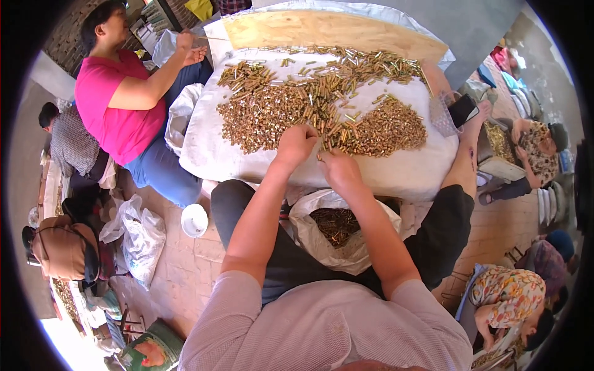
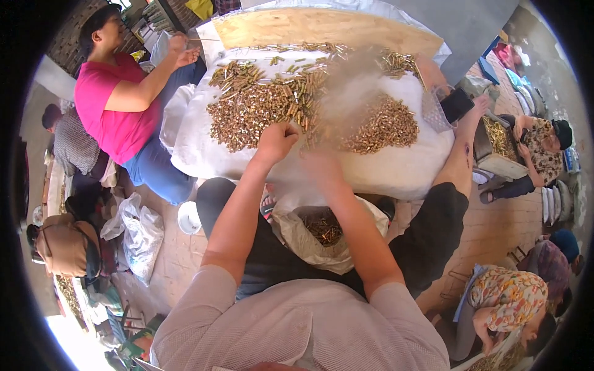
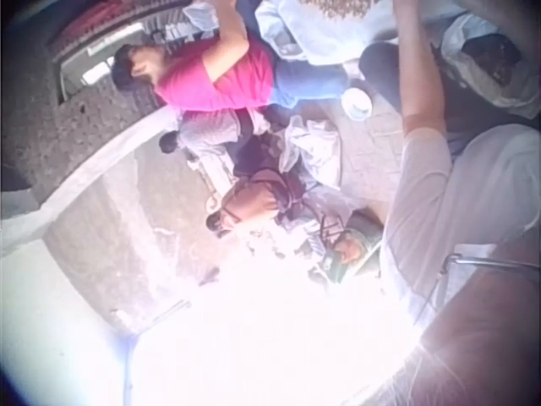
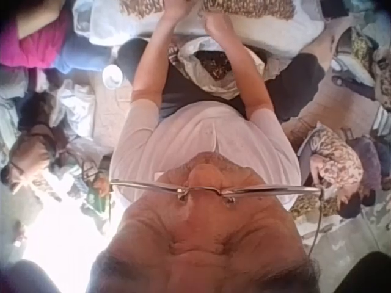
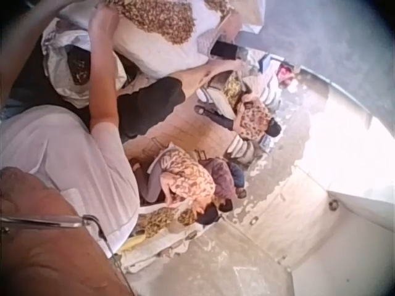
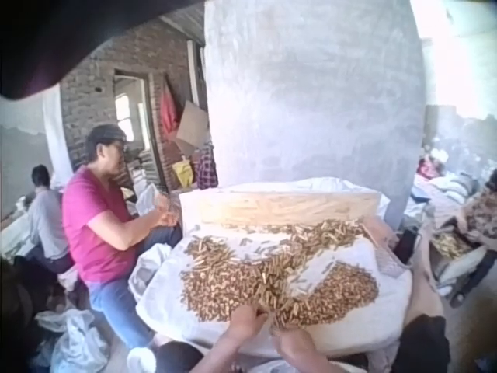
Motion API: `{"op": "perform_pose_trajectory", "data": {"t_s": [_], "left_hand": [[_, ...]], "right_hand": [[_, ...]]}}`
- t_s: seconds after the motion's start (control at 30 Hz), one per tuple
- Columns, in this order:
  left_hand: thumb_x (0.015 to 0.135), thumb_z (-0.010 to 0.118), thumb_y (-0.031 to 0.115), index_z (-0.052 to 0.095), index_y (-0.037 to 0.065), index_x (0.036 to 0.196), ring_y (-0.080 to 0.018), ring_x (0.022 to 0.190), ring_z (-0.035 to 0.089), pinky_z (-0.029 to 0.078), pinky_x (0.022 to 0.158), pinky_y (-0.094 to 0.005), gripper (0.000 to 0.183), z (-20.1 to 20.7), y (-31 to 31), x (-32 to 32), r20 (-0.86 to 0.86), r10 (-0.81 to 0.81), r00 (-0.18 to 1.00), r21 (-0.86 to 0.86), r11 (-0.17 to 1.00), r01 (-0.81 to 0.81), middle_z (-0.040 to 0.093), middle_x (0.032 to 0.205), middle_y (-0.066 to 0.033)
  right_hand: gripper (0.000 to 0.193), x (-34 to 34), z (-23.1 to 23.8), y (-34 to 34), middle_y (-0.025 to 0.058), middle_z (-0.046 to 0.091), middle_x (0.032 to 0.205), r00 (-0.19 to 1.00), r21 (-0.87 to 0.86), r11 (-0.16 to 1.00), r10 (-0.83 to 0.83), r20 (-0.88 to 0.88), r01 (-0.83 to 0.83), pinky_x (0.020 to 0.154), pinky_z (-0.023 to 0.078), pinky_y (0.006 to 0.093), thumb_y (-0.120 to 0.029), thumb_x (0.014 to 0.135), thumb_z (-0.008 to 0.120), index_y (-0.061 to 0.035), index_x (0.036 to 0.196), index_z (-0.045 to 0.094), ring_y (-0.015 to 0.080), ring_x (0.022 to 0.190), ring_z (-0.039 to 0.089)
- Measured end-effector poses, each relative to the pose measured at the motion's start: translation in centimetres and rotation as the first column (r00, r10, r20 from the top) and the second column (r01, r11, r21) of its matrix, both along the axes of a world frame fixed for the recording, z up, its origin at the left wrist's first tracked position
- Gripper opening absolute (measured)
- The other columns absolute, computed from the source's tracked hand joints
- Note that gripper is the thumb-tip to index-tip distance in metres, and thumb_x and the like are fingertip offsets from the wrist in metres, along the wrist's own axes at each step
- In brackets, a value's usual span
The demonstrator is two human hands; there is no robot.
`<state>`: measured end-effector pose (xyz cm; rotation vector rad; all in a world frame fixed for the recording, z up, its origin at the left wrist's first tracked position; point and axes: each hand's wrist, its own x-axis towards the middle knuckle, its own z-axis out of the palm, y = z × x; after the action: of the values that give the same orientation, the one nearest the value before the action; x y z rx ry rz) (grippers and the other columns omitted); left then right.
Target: The person assembles small metal components by picking up pins and casings from piles on the table and fitting them together by hand.
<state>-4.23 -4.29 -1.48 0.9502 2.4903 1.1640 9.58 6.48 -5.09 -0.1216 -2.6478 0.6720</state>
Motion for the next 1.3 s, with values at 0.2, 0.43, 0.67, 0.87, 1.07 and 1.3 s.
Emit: {"op": "perform_pose_trajectory", "data": {"t_s": [0.2,0.43,0.67,0.87,1.07,1.3], "left_hand": [[0.078,0.066,0.015,0.074,0.007,0.086,-0.0349,0.081,0.068,0.054,0.077,-0.0426,0.014,-0.5,0.0,-0.4,-0.026,0.002,1.000,-0.036,0.999,-0.003,0.070,0.084,-0.0171],[0.079,0.067,0.018,0.073,0.007,0.091,-0.0361,0.087,0.068,0.054,0.082,-0.0444,0.018,-2.2,0.8,-0.1,-0.036,-0.017,0.999,-0.137,0.990,0.012,0.070,0.090,-0.0191],[0.077,0.071,0.021,0.070,0.006,0.097,-0.0326,0.098,0.067,0.053,0.085,-0.0431,0.026,-2.8,1.8,1.5,-0.070,-0.021,0.997,-0.271,0.962,0.001,0.070,0.099,-0.0179],[0.071,0.076,0.018,0.069,0.005,0.095,-0.0324,0.089,0.069,0.054,0.080,-0.0419,0.028,-3.0,2.4,1.9,0.073,0.006,0.997,-0.053,0.999,-0.002,0.071,0.094,-0.0171],[0.078,0.071,0.005,0.068,0.001,0.101,-0.0182,0.077,0.068,0.054,0.072,-0.0318,0.023,-3.8,2.2,1.0,0.303,-0.065,0.951,0.305,0.952,-0.032,0.072,0.089,-0.0095],[0.088,0.063,0.001,0.063,0.000,0.112,-0.0127,0.071,0.063,0.051,0.061,-0.0257,0.024,-0.4,1.3,0.5,0.571,-0.162,0.805,0.468,0.870,-0.157,0.067,0.089,-0.0040]], "right_hand": [[0.014,-1.6,-0.2,-1.2,0.0178,0.063,0.086,0.958,0.354,0.935,-0.132,0.253,0.035,0.064,0.054,0.0444,-0.014,0.088,0.054,-0.0042,0.094,0.063,0.0357,0.075,0.066],[0.013,0.6,1.4,-0.7,0.0180,0.064,0.090,0.926,0.285,0.951,-0.209,0.315,0.118,0.065,0.054,0.0436,-0.014,0.088,0.055,-0.0024,0.092,0.059,0.0337,0.078,0.067],[0.012,2.6,1.3,2.2,0.0162,0.065,0.085,0.968,0.255,0.939,-0.247,0.038,0.230,0.061,0.053,0.0418,-0.013,0.086,0.065,-0.0035,0.092,0.060,0.0323,0.070,0.066],[0.004,3.7,0.6,5.1,0.0110,0.065,0.074,0.943,-0.456,0.857,-0.319,-0.099,0.242,0.062,0.051,0.0295,0.001,0.082,0.067,-0.0012,0.085,0.066,0.0178,0.062,0.061],[0.012,3.8,1.0,5.0,0.0094,0.064,0.078,0.966,-0.319,0.931,-0.226,-0.126,0.176,0.063,0.051,0.0289,0.003,0.080,0.067,-0.0016,0.090,0.068,0.0162,0.067,0.062],[0.013,3.4,0.8,3.6,0.0152,0.061,0.079,0.990,-0.122,0.988,-0.108,-0.093,0.097,0.064,0.052,0.0391,-0.005,0.078,0.070,-0.0038,0.091,0.070,0.0295,0.068,0.063]]}}
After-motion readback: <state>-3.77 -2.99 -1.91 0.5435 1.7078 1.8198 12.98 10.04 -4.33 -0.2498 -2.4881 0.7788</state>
